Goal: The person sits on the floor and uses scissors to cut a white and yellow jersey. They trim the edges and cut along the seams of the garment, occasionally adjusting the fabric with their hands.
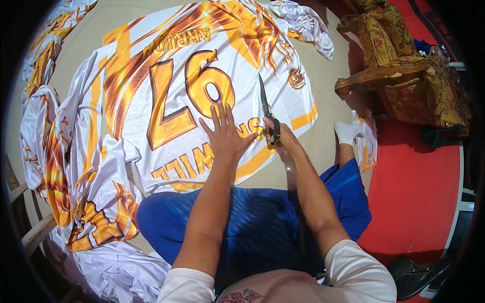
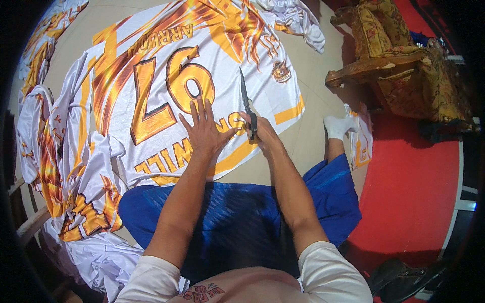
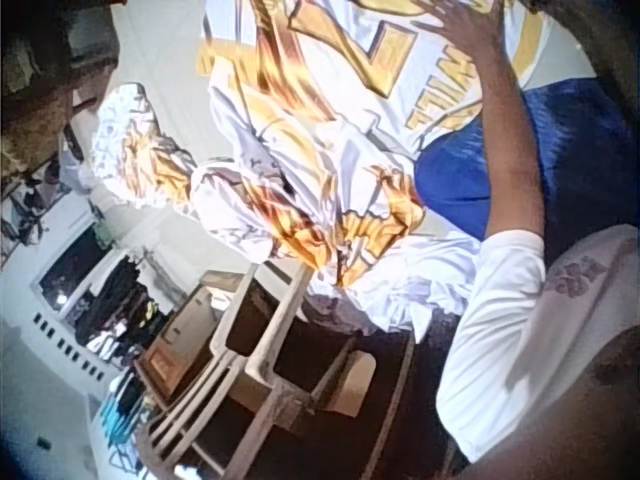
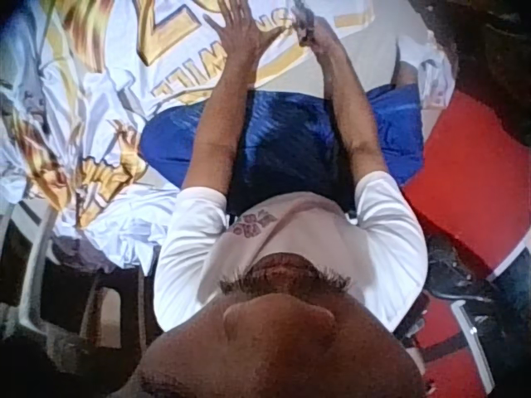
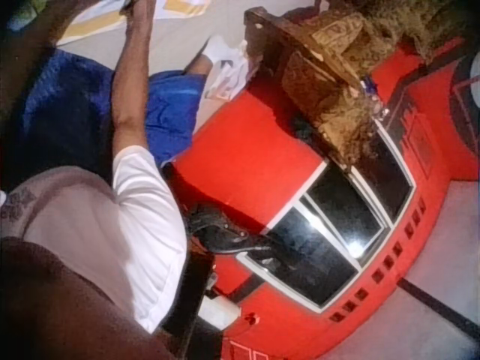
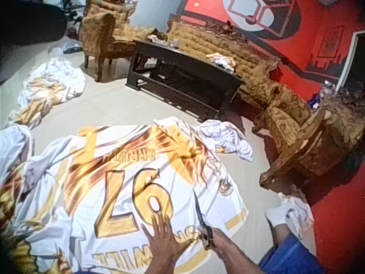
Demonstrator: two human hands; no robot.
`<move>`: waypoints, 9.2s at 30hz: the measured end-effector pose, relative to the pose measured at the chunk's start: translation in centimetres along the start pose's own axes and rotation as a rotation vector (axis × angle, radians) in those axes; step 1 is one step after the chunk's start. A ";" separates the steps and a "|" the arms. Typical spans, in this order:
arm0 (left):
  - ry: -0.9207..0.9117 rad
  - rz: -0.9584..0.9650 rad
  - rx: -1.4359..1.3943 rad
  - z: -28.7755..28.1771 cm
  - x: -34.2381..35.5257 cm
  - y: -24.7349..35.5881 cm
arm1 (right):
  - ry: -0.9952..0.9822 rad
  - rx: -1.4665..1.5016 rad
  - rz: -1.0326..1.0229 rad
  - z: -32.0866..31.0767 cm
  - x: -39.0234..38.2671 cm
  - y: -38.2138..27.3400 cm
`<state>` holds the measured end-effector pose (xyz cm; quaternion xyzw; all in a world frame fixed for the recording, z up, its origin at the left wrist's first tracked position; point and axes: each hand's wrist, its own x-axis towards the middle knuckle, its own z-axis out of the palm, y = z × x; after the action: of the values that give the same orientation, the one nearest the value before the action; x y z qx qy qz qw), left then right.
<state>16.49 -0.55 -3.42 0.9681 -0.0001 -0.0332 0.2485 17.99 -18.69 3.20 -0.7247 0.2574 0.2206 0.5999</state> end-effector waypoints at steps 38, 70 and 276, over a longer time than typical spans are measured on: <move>0.176 0.065 -0.114 -2.7 4.2 -1.1 | -0.002 0.010 0.032 -1.9 -1.5 3.2; 0.019 -0.046 0.197 -5.6 6.3 -7.2 | 0.028 -0.122 0.038 -1.4 -1.8 3.5; 0.073 -0.202 -0.738 9.8 -5.9 19.5 | -0.231 -0.172 0.024 -24.4 -8.8 16.7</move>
<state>10.30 -22.25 -2.22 0.8092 0.1161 -0.0208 0.5756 0.79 -44.20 0.60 -0.7402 0.1755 0.3307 0.5586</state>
